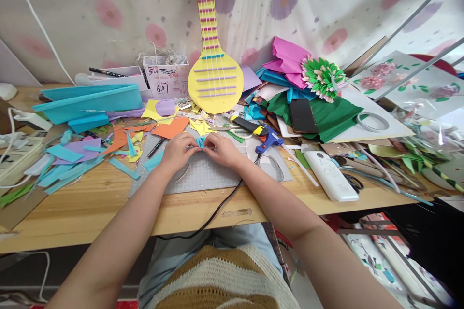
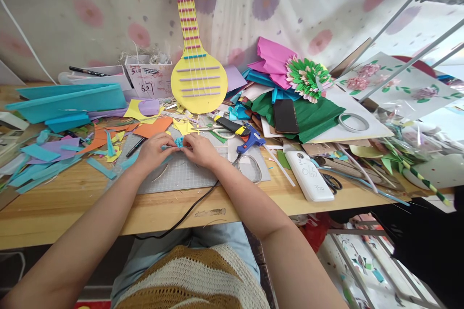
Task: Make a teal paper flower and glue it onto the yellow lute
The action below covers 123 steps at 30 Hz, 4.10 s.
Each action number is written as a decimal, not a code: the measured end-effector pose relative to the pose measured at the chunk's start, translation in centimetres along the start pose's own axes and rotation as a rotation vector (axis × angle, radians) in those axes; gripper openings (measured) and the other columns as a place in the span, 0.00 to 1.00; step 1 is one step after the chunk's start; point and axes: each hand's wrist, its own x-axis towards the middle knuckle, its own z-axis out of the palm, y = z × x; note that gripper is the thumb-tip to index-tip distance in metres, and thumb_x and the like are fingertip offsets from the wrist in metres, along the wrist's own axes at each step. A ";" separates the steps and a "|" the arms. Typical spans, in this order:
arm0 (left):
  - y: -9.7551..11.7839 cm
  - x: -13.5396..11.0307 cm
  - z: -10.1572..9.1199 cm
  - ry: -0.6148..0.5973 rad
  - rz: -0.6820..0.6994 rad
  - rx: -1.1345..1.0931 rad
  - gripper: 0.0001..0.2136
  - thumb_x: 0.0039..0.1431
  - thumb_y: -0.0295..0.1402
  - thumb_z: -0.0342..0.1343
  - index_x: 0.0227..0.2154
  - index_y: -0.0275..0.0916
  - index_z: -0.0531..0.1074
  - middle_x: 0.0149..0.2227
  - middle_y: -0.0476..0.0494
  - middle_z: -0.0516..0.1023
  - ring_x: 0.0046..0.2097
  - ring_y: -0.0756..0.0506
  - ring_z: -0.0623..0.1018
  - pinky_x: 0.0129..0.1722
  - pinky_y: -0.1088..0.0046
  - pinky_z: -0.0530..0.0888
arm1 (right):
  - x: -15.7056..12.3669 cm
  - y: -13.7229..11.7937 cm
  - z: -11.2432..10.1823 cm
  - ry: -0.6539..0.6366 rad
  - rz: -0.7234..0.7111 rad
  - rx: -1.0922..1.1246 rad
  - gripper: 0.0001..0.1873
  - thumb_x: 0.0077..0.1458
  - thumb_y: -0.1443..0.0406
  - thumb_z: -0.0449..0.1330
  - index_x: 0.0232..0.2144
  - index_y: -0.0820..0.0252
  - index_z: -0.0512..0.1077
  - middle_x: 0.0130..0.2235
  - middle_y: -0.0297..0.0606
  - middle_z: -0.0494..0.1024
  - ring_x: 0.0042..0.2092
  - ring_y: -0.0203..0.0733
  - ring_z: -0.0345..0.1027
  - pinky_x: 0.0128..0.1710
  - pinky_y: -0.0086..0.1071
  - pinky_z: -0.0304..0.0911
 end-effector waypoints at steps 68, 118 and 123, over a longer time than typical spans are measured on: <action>0.3 -0.2 0.1 0.005 0.069 0.174 0.04 0.49 0.34 0.61 0.27 0.39 0.73 0.34 0.44 0.76 0.40 0.43 0.72 0.41 0.66 0.67 | -0.1 -0.3 0.1 -0.055 -0.007 -0.094 0.04 0.55 0.71 0.53 0.31 0.61 0.67 0.34 0.38 0.71 0.35 0.37 0.62 0.35 0.28 0.55; 4.4 0.9 1.4 0.207 -1.045 -1.456 0.04 0.53 0.23 0.52 0.28 0.33 0.72 0.28 0.45 0.77 0.31 0.52 0.77 0.37 0.75 0.74 | 0.2 -1.7 0.6 0.128 0.012 -0.363 0.12 0.61 0.66 0.47 0.33 0.59 0.71 0.42 0.41 0.71 0.37 0.36 0.64 0.31 0.29 0.54; 5.0 0.8 1.6 0.290 -1.031 -1.436 0.02 0.52 0.24 0.55 0.28 0.34 0.72 0.28 0.46 0.77 0.32 0.52 0.77 0.38 0.74 0.73 | 0.4 -1.8 0.6 0.123 0.054 -0.341 0.13 0.61 0.65 0.47 0.32 0.59 0.71 0.44 0.41 0.70 0.39 0.37 0.65 0.31 0.29 0.54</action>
